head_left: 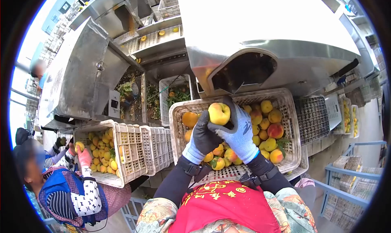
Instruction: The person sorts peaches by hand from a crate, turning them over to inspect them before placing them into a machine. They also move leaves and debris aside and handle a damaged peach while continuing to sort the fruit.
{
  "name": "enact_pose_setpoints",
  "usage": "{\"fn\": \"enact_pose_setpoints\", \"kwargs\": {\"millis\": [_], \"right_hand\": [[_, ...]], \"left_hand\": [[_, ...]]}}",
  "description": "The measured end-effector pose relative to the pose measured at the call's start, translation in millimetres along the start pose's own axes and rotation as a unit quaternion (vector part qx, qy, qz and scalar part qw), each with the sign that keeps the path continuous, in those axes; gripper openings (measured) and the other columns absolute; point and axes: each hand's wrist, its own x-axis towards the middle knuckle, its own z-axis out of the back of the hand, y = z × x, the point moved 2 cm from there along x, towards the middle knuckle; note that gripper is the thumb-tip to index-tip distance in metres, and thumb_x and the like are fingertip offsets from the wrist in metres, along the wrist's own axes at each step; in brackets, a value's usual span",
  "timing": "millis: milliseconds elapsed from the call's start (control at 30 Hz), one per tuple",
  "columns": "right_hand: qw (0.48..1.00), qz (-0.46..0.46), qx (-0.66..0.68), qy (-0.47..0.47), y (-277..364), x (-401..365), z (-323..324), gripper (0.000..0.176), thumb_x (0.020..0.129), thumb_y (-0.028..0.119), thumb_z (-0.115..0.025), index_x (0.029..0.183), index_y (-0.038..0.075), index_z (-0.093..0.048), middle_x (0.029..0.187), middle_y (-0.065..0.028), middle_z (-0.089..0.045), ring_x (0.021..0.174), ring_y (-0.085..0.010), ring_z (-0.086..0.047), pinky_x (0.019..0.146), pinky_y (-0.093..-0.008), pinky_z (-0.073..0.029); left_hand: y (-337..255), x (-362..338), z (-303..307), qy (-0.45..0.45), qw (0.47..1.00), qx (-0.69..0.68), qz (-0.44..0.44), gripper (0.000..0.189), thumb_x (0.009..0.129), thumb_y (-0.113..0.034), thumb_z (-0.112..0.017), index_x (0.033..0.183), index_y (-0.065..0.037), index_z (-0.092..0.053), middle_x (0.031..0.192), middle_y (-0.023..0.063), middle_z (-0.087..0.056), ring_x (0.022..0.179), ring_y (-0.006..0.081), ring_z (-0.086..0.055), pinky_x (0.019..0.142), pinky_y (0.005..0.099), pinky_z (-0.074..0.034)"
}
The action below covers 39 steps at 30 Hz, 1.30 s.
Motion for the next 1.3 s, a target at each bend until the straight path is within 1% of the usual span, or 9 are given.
{"fn": "enact_pose_setpoints", "kwargs": {"millis": [233, 333, 533, 733, 933, 1033, 1167, 1233, 1300], "right_hand": [[0.990, 0.021, -0.077, -0.120, -29.1, 12.4, 17.5, 0.085, 0.068, 0.034, -0.080, 0.135, -0.003, -0.043, 0.111, -0.0186, -0.060, 0.105, -0.0358, -0.054, 0.099, -0.0491, -0.034], [0.973, 0.036, -0.168, -0.156, -42.9, 24.7, 15.0, 0.086, 0.069, 0.036, -0.079, 0.135, -0.003, -0.042, 0.115, -0.0208, -0.058, 0.110, -0.0367, -0.052, 0.101, -0.0505, -0.033], [0.923, 0.129, -0.299, -0.203, -84.9, 106.6, -25.6, 0.074, 0.082, 0.041, -0.067, 0.135, -0.004, -0.042, 0.122, -0.0263, -0.052, 0.119, -0.0420, -0.046, 0.103, -0.0535, -0.033], [0.973, 0.140, -0.097, -0.158, -87.4, 45.8, 14.5, 0.048, 0.078, 0.022, -0.072, 0.121, 0.003, -0.057, 0.119, -0.0181, -0.060, 0.105, -0.0380, -0.056, 0.091, -0.0466, -0.043], [0.914, -0.067, -0.372, 0.145, -214.0, -60.7, -82.4, 0.024, 0.088, 0.018, -0.056, 0.106, 0.013, -0.071, 0.086, -0.0154, -0.067, 0.083, -0.0320, -0.064, 0.074, -0.0405, -0.050], [0.937, -0.149, -0.276, 0.156, -210.2, -37.0, -109.6, 0.028, 0.092, 0.015, -0.045, 0.108, 0.011, -0.068, 0.078, -0.0156, -0.067, 0.074, -0.0341, -0.065, 0.070, -0.0416, -0.051], [0.850, -0.212, -0.433, 0.213, -202.6, -20.7, -157.4, 0.030, 0.087, 0.028, -0.056, 0.103, 0.005, -0.068, 0.085, -0.0142, -0.069, 0.080, -0.0295, -0.068, 0.070, -0.0408, -0.052], [0.757, -0.612, -0.174, -0.148, -192.0, -20.4, -153.6, 0.033, 0.086, 0.036, -0.060, 0.099, 0.007, -0.070, 0.091, -0.0158, -0.069, 0.083, -0.0280, -0.068, 0.071, -0.0396, -0.052], [0.767, -0.617, -0.150, -0.090, -199.9, -22.4, -152.5, 0.035, 0.087, 0.035, -0.061, 0.104, 0.005, -0.067, 0.094, -0.0158, -0.069, 0.084, -0.0266, -0.068, 0.072, -0.0388, -0.052]], "left_hand": [[-3.0, -8.0, 12.6, -0.216, 0.903, 0.366, -0.063, 0.050, 0.097, -0.032, -0.057, 0.136, -0.002, -0.047, 0.111, 0.0097, -0.059, 0.107, 0.0209, -0.059, 0.093, 0.0290, -0.046], [-14.1, -21.7, 58.5, -0.283, 0.468, 0.813, -0.200, 0.060, 0.081, -0.030, -0.071, 0.133, -0.008, -0.050, 0.116, 0.0162, -0.055, 0.114, 0.0319, -0.052, 0.093, 0.0410, -0.044], [-9.7, -6.0, 61.7, -0.251, 0.168, 0.953, -0.022, 0.068, 0.069, -0.036, -0.075, 0.128, -0.010, -0.053, 0.126, 0.0175, -0.051, 0.122, 0.0374, -0.044, 0.101, 0.0492, -0.035], [1.1, 17.0, 98.1, -0.106, 0.299, 0.901, 0.296, 0.072, 0.073, -0.034, -0.068, 0.137, -0.011, -0.045, 0.132, 0.0187, -0.047, 0.120, 0.0359, -0.048, 0.096, 0.0456, -0.042], [15.8, 7.6, 118.2, -0.137, 0.252, 0.932, 0.222, 0.076, 0.072, -0.024, -0.072, 0.139, -0.009, -0.040, 0.126, 0.0205, -0.052, 0.115, 0.0320, -0.056, 0.095, 0.0426, -0.045], [4.7, 3.8, 111.0, -0.208, 0.343, 0.897, 0.183, 0.074, 0.069, -0.030, -0.077, 0.132, -0.006, -0.047, 0.118, 0.0194, -0.058, 0.107, 0.0327, -0.060, 0.091, 0.0396, -0.047], [9.1, -24.6, 142.0, -0.358, 0.697, 0.620, -0.037, 0.057, 0.070, -0.021, -0.081, 0.116, 0.001, -0.056, 0.102, 0.0122, -0.066, 0.088, 0.0225, -0.066, 0.074, 0.0311, -0.055], [2.0, -33.0, 128.3, -0.344, 0.812, 0.465, -0.075, 0.043, 0.078, -0.011, -0.075, 0.116, -0.001, -0.057, 0.101, 0.0078, -0.066, 0.086, 0.0155, -0.066, 0.071, 0.0296, -0.057], [-7.2, -48.1, 103.0, -0.360, 0.851, 0.381, -0.030, 0.042, 0.080, -0.007, -0.072, 0.118, -0.005, -0.057, 0.105, 0.0061, -0.066, 0.089, 0.0175, -0.066, 0.070, 0.0311, -0.058]]}}
